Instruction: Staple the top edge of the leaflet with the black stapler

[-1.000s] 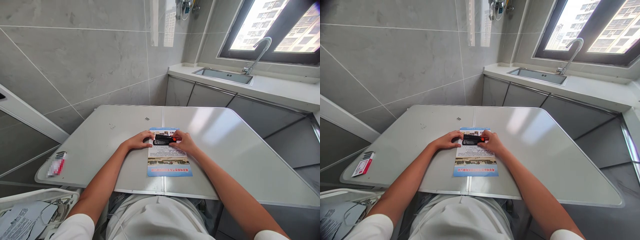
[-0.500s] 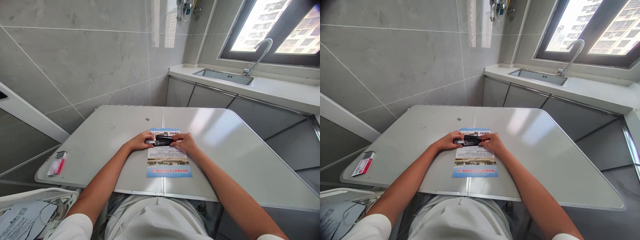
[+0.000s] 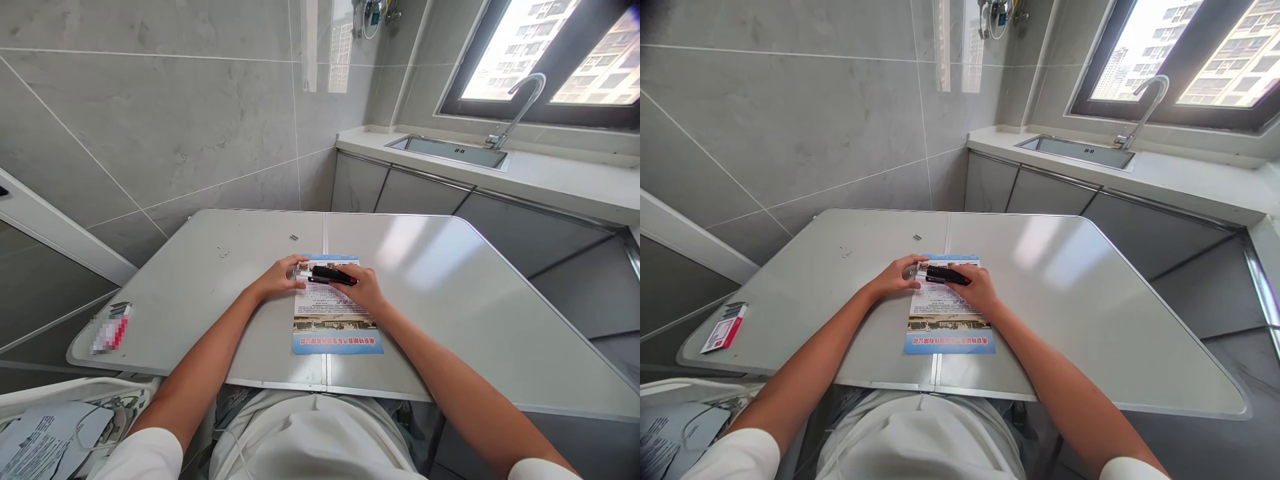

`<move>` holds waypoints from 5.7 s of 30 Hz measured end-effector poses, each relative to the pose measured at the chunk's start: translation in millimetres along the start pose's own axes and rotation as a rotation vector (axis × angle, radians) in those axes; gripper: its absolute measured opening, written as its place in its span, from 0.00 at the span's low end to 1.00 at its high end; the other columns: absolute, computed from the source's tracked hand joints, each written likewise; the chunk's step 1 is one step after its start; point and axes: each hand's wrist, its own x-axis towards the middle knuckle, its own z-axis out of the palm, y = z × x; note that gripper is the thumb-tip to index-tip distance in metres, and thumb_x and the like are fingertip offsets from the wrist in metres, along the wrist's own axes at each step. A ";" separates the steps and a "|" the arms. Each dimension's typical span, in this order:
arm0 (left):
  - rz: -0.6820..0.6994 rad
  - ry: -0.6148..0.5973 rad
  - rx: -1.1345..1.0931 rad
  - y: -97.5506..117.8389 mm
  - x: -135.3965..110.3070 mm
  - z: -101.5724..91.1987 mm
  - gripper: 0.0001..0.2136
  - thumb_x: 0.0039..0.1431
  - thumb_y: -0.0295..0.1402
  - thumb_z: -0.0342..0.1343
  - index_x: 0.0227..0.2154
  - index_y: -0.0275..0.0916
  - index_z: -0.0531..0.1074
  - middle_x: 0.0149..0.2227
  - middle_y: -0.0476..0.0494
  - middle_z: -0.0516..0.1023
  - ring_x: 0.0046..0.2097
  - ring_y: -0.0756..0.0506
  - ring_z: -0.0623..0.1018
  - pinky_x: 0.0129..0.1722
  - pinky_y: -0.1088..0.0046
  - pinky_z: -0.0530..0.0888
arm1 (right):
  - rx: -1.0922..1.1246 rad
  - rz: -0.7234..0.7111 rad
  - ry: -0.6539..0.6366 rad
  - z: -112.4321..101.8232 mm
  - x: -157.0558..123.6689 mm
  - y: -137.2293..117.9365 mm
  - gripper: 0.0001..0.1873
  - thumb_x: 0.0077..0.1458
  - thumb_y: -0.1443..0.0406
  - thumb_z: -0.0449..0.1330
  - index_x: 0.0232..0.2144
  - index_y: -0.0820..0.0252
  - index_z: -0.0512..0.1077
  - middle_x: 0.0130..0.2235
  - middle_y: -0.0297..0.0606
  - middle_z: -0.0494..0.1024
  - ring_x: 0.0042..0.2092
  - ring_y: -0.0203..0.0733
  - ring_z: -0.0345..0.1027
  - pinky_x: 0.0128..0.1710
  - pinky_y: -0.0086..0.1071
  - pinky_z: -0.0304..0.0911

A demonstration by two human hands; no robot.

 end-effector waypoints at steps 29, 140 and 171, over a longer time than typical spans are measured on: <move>-0.248 0.413 -0.966 -0.3 11.8 3.4 0.19 0.47 0.13 0.54 0.40 0.31 0.82 0.50 0.34 0.84 0.55 0.43 0.82 0.70 0.58 0.70 | 0.095 0.334 -0.153 -3.2 -7.6 -10.6 0.15 0.46 0.56 0.75 0.35 0.56 0.81 0.33 0.34 0.83 0.34 0.46 0.76 0.36 0.38 0.72; 0.019 0.365 0.229 2.7 -10.3 17.3 0.18 0.75 0.43 0.48 0.48 0.42 0.81 0.37 0.44 0.75 0.33 0.48 0.72 0.37 0.70 0.73 | -0.310 0.257 0.104 -39.2 14.5 40.2 0.14 0.65 0.65 0.53 0.42 0.53 0.79 0.47 0.44 0.78 0.53 0.54 0.69 0.59 0.50 0.65; 0.126 -0.005 0.380 10.3 -19.3 10.8 0.11 0.64 0.47 0.64 0.36 0.48 0.86 0.41 0.43 0.88 0.48 0.40 0.86 0.60 0.57 0.73 | 0.002 0.025 -0.111 -21.9 7.6 2.1 0.15 0.71 0.55 0.56 0.52 0.52 0.78 0.48 0.43 0.80 0.51 0.51 0.74 0.55 0.45 0.70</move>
